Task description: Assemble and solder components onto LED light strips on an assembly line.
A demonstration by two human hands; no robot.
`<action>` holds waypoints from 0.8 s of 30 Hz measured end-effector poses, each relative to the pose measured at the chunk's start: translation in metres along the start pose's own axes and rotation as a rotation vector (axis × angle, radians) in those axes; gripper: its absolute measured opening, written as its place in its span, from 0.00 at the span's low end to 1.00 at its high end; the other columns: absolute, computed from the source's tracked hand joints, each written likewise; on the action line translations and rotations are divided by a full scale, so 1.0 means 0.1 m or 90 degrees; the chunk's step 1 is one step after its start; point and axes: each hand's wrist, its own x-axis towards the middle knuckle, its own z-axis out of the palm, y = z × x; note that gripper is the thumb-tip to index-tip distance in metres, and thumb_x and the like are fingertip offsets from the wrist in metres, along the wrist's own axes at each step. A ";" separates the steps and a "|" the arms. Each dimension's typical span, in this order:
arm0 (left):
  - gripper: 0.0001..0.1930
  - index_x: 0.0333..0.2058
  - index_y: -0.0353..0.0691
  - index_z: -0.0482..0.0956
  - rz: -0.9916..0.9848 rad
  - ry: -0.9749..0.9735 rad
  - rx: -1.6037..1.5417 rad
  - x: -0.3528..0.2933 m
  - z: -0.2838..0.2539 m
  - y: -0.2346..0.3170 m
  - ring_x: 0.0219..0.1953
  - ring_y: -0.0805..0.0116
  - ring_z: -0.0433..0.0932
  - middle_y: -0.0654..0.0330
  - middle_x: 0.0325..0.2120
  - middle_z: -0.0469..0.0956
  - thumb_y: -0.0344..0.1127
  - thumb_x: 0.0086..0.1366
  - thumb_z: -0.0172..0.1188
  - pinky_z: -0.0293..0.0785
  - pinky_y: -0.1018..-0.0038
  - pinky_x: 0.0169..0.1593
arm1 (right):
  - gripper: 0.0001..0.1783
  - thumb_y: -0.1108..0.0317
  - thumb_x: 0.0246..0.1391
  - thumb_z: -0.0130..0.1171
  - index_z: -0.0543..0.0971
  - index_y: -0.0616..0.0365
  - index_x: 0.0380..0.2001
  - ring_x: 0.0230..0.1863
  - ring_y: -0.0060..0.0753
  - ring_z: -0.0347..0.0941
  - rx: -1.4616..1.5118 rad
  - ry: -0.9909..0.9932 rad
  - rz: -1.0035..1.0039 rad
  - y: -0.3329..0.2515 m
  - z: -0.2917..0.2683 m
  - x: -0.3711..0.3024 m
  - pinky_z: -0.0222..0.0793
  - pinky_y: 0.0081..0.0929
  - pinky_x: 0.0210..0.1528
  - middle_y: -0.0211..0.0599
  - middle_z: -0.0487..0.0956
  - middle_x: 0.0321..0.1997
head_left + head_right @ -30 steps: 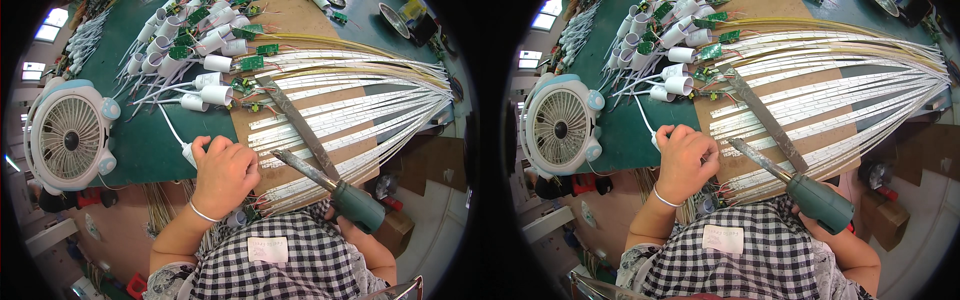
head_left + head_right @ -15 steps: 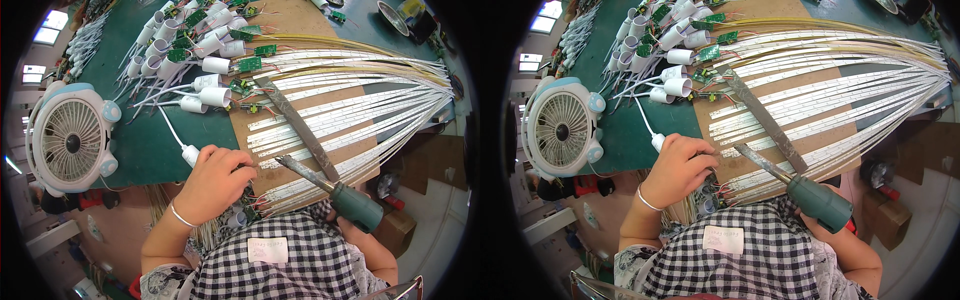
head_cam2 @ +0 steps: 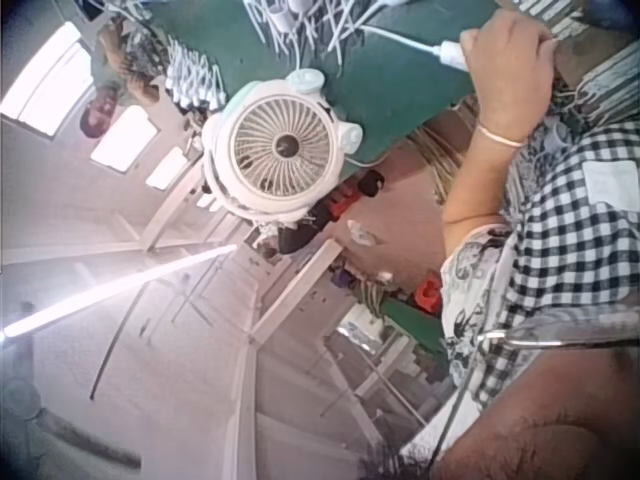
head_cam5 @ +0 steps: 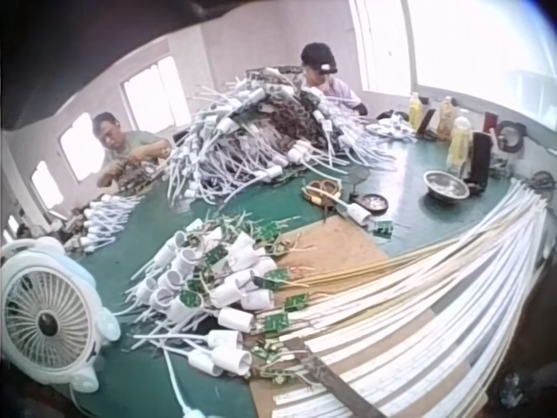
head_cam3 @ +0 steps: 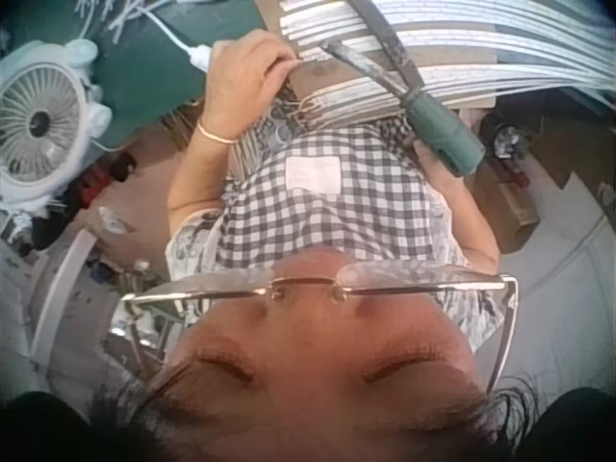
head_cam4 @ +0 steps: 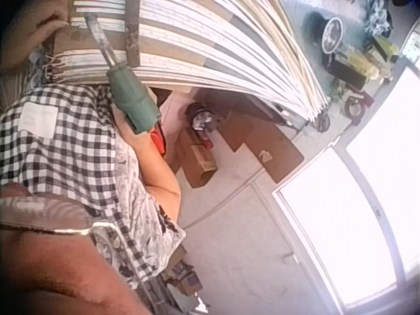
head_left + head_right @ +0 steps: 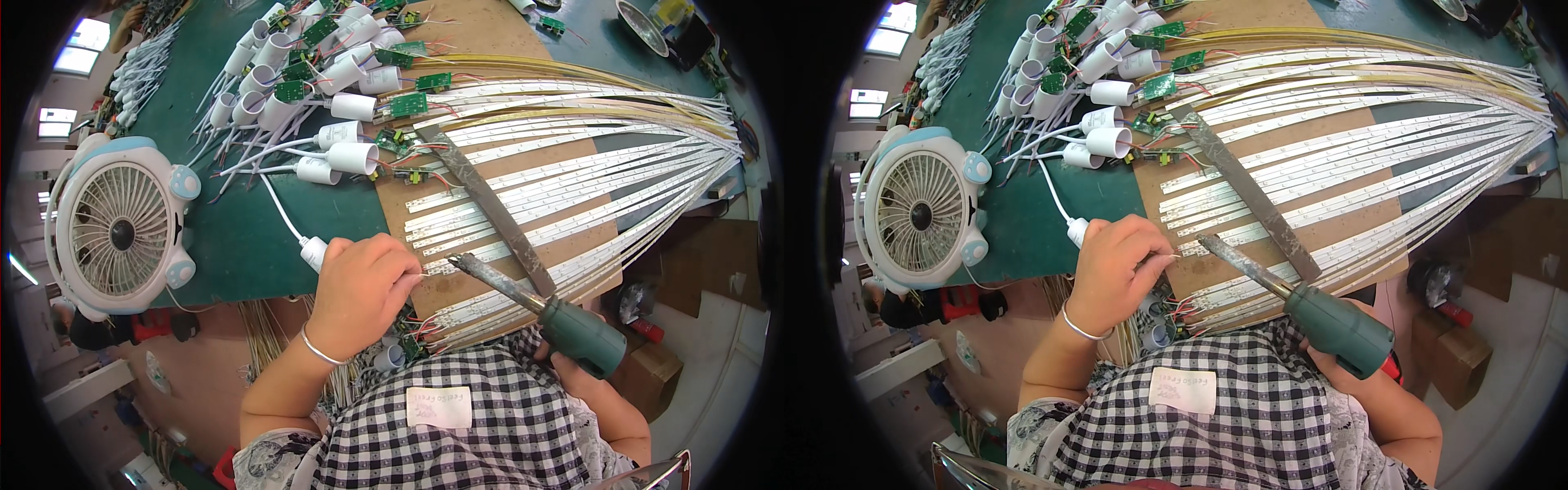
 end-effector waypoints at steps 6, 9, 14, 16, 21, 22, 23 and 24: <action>0.03 0.26 0.47 0.78 -0.030 0.001 0.016 0.00 0.00 0.04 0.29 0.70 0.70 0.69 0.27 0.74 0.32 0.52 0.63 0.54 0.71 0.40 | 0.25 0.67 0.49 0.55 0.66 0.68 0.49 0.27 0.30 0.73 -0.057 -0.023 -0.056 0.20 -0.05 -0.05 0.70 0.28 0.34 0.41 0.76 0.29; 0.03 0.26 0.47 0.78 -0.050 0.009 -0.004 -0.01 0.03 0.01 0.29 0.71 0.70 0.69 0.25 0.74 0.32 0.52 0.64 0.53 0.71 0.40 | 0.21 0.70 0.46 0.58 0.69 0.66 0.44 0.28 0.33 0.74 -0.072 -0.017 -0.091 0.25 -0.05 -0.03 0.70 0.29 0.36 0.40 0.77 0.30; 0.03 0.25 0.47 0.77 -0.048 0.018 0.016 0.02 0.04 0.04 0.28 0.71 0.69 0.70 0.23 0.73 0.31 0.51 0.63 0.53 0.70 0.39 | 0.11 0.75 0.41 0.61 0.77 0.61 0.33 0.31 0.41 0.76 -0.056 0.000 -0.058 0.13 -0.03 0.02 0.70 0.35 0.39 0.39 0.79 0.32; 0.04 0.24 0.47 0.76 -0.050 0.019 0.024 0.04 0.05 0.06 0.28 0.70 0.69 0.70 0.23 0.73 0.30 0.50 0.62 0.53 0.70 0.40 | 0.11 0.75 0.41 0.61 0.78 0.61 0.33 0.32 0.43 0.76 -0.069 0.006 -0.053 0.11 -0.02 0.01 0.70 0.35 0.39 0.40 0.79 0.33; 0.05 0.22 0.47 0.74 -0.034 0.019 0.056 0.08 0.08 0.05 0.27 0.70 0.69 0.70 0.22 0.72 0.28 0.47 0.61 0.54 0.69 0.40 | 0.19 0.66 0.49 0.57 0.71 0.65 0.43 0.28 0.31 0.74 -0.161 -0.055 -0.157 -0.01 -0.03 0.13 0.67 0.29 0.38 0.36 0.78 0.26; 0.06 0.22 0.47 0.74 -0.031 0.021 0.055 0.08 0.09 0.04 0.27 0.70 0.69 0.70 0.22 0.71 0.28 0.46 0.61 0.54 0.69 0.40 | 0.17 0.66 0.49 0.57 0.73 0.63 0.41 0.28 0.32 0.74 -0.220 -0.062 -0.180 -0.05 -0.04 0.14 0.67 0.30 0.38 0.35 0.78 0.25; 0.06 0.22 0.47 0.73 -0.028 0.023 0.053 0.08 0.09 0.04 0.27 0.69 0.69 0.70 0.22 0.71 0.28 0.46 0.61 0.54 0.68 0.41 | 0.15 0.66 0.48 0.57 0.74 0.62 0.39 0.28 0.33 0.74 -0.259 -0.063 -0.198 -0.07 -0.04 0.15 0.67 0.31 0.39 0.33 0.78 0.25; 0.06 0.22 0.47 0.73 -0.025 0.026 0.052 0.08 0.09 0.03 0.27 0.69 0.69 0.69 0.22 0.71 0.28 0.46 0.61 0.54 0.68 0.41 | 0.13 0.66 0.48 0.57 0.75 0.61 0.37 0.28 0.34 0.74 -0.298 -0.064 -0.217 -0.08 -0.03 0.17 0.66 0.32 0.39 0.32 0.78 0.24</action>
